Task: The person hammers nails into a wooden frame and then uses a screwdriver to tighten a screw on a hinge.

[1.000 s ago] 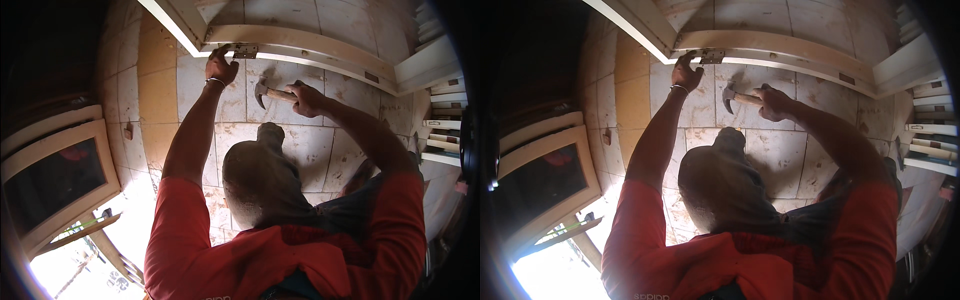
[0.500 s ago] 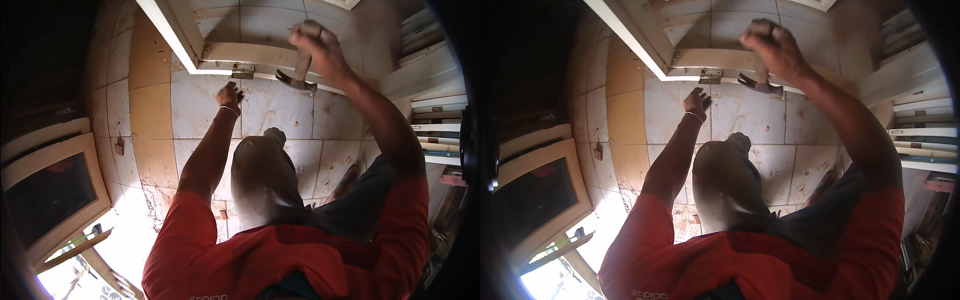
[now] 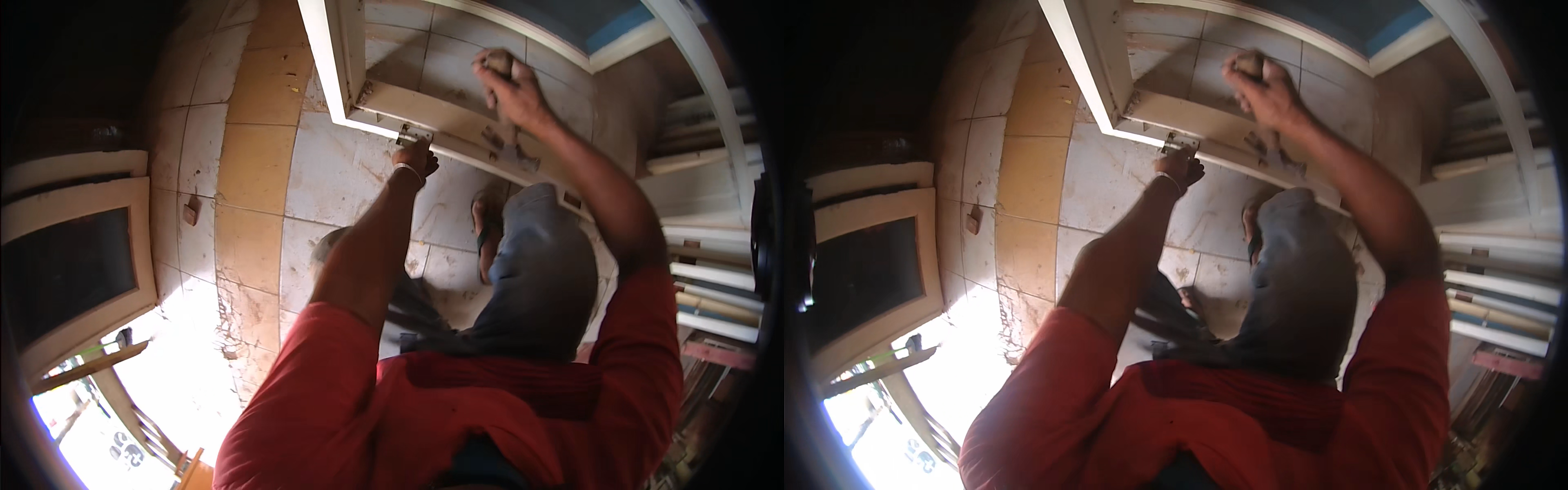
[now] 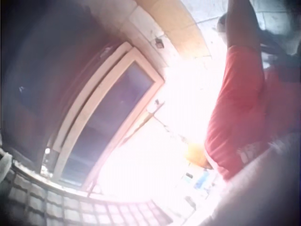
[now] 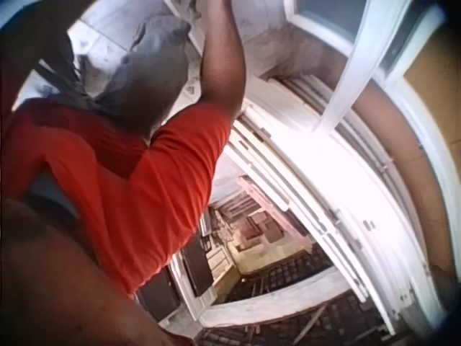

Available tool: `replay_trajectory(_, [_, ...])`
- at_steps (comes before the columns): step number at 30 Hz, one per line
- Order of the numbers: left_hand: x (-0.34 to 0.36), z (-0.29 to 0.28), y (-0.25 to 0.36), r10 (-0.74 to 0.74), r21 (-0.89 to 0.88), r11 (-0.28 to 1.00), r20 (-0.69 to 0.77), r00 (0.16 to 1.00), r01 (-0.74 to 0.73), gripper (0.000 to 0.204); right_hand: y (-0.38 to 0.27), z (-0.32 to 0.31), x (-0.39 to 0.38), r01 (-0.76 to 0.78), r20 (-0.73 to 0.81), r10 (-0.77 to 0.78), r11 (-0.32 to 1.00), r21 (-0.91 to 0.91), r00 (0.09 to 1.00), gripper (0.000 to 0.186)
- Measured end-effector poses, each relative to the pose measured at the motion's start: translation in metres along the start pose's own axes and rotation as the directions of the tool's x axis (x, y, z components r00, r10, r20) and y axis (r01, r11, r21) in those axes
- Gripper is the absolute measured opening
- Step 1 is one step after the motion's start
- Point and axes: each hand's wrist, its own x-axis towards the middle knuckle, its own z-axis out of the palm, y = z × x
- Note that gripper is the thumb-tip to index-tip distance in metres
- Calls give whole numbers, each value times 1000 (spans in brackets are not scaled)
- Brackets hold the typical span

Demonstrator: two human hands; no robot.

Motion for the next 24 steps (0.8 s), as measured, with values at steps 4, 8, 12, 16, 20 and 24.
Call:
replay_trajectory(4, [9,17,-27,162,-334,911,-248,955,-241,21,59,28,22,-109,75,103,991,79,992,18])
replay_trajectory(8, [-8,8,-16,256,-159,945,-179,950,-284,20,95,51,46,-172,209,155,983,70,966,22])
replay_trajectory(12, [-25,-3,-5,222,-211,948,-91,971,-237,23,118,77,67,-225,285,194,971,79,939,30])
replay_trajectory(16, [-34,-4,-3,151,-355,921,-64,987,-164,23,138,110,92,-92,308,180,956,-280,934,42])
replay_trajectory(20, [-38,-2,0,132,-395,907,-68,989,-148,21,150,147,121,-45,361,136,968,-248,923,54])
replay_trajectory(24, [-39,0,2,150,-373,915,-44,988,-156,18,144,179,145,-10,453,160,949,-315,877,55])
